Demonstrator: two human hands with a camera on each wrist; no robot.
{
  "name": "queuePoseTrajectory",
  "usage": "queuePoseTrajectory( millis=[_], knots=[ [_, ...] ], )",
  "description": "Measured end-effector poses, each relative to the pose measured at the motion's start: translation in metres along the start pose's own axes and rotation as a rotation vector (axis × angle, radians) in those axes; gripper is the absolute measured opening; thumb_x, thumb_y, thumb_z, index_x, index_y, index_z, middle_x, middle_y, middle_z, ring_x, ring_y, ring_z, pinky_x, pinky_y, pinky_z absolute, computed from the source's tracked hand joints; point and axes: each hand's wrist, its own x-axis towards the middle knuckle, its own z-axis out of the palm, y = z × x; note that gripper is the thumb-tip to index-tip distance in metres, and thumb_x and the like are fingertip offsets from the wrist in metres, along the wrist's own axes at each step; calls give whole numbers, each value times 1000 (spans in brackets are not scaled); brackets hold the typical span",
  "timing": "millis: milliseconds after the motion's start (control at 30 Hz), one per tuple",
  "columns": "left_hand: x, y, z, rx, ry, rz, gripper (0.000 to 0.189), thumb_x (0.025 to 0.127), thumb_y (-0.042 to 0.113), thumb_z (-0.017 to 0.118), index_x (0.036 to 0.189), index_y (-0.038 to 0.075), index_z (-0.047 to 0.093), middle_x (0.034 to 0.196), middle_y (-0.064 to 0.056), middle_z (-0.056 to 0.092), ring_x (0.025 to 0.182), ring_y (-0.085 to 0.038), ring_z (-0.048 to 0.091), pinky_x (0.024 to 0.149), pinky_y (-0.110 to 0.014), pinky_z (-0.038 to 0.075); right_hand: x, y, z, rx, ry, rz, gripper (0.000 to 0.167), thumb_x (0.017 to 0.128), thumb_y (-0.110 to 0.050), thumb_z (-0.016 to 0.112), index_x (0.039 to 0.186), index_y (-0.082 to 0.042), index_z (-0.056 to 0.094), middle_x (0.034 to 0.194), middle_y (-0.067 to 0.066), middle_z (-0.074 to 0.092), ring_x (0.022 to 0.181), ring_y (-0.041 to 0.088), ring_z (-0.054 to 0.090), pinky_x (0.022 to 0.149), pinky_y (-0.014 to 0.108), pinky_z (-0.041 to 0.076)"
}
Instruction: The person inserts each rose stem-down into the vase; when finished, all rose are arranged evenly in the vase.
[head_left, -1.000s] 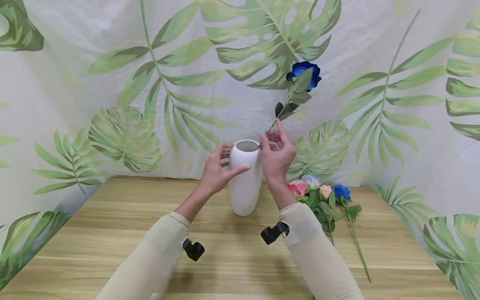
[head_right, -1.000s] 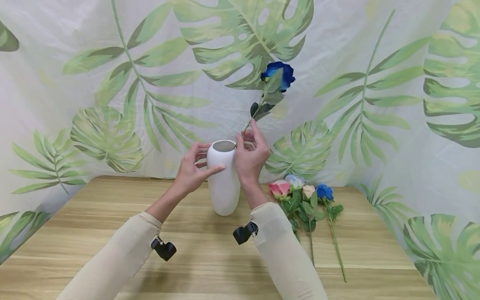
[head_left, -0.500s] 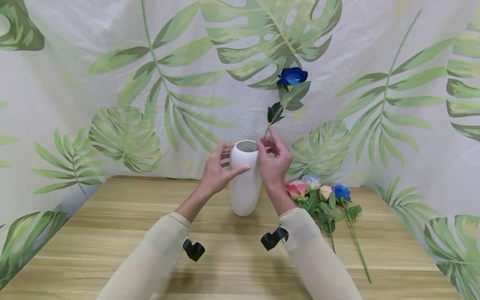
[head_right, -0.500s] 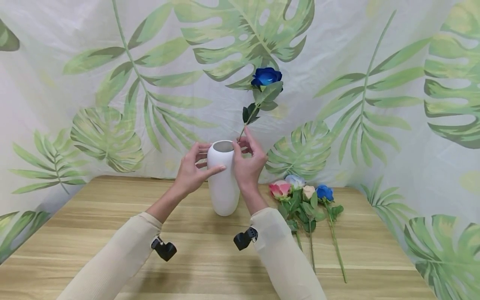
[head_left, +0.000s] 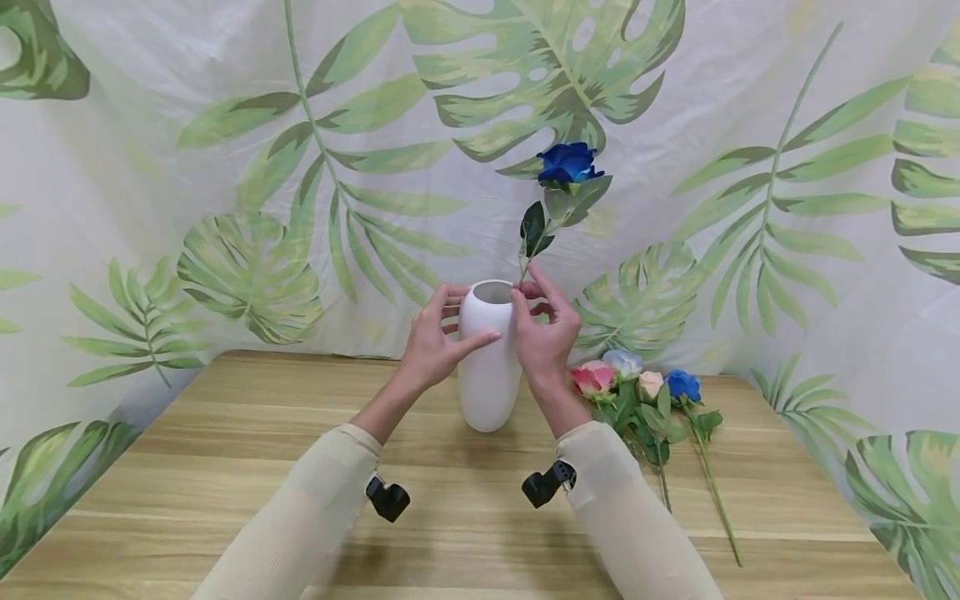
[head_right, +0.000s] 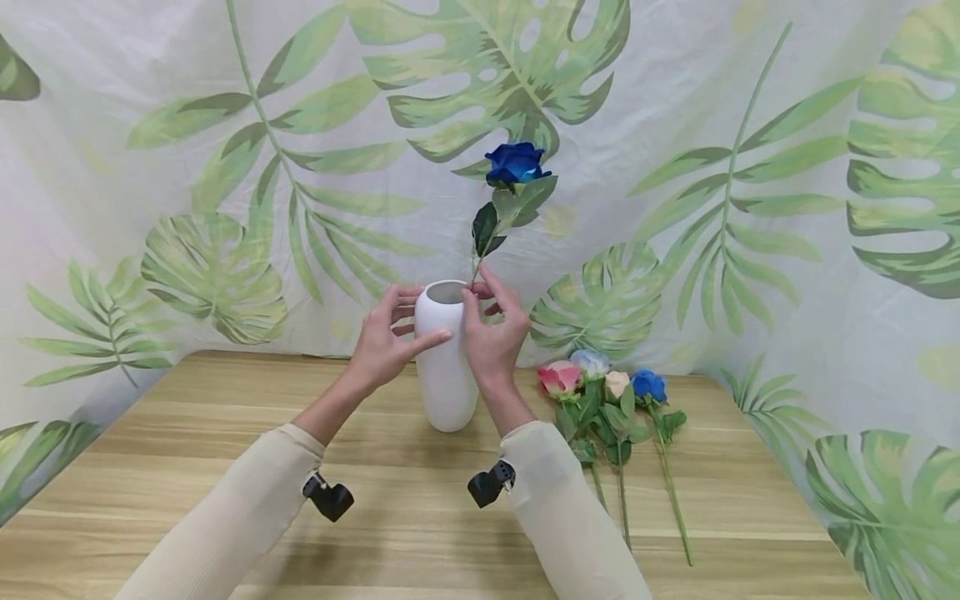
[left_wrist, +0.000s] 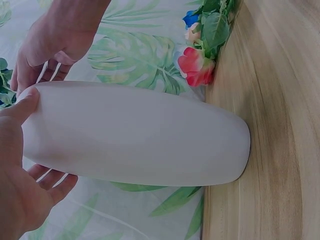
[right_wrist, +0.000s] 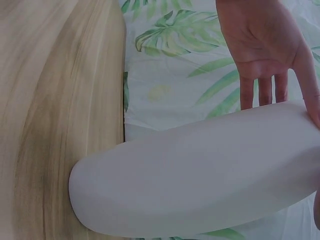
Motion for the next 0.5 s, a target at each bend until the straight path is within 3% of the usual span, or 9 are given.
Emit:
queuePoseTrajectory(
  millis=[267, 500],
  knots=[
    [0, 1, 0, 0, 0, -11, 63, 81, 13, 91, 130, -1, 54, 130, -23, 62, 121, -37, 63, 96, -50, 58, 6, -3, 5, 74, 42, 8, 28, 89, 5, 77, 117, 6, 74, 94, 25, 73, 82, 7, 66, 72, 20, 49],
    [0, 1, 0, 2, -4, -14, 62, 82, 14, 90, 131, 0, 54, 130, -23, 62, 122, -37, 62, 97, -50, 57, 11, -6, 6, 93, 23, 8, 39, 86, 10, 76, 124, 8, 69, 96, 26, 72, 77, 4, 67, 71, 17, 52]
  ],
)
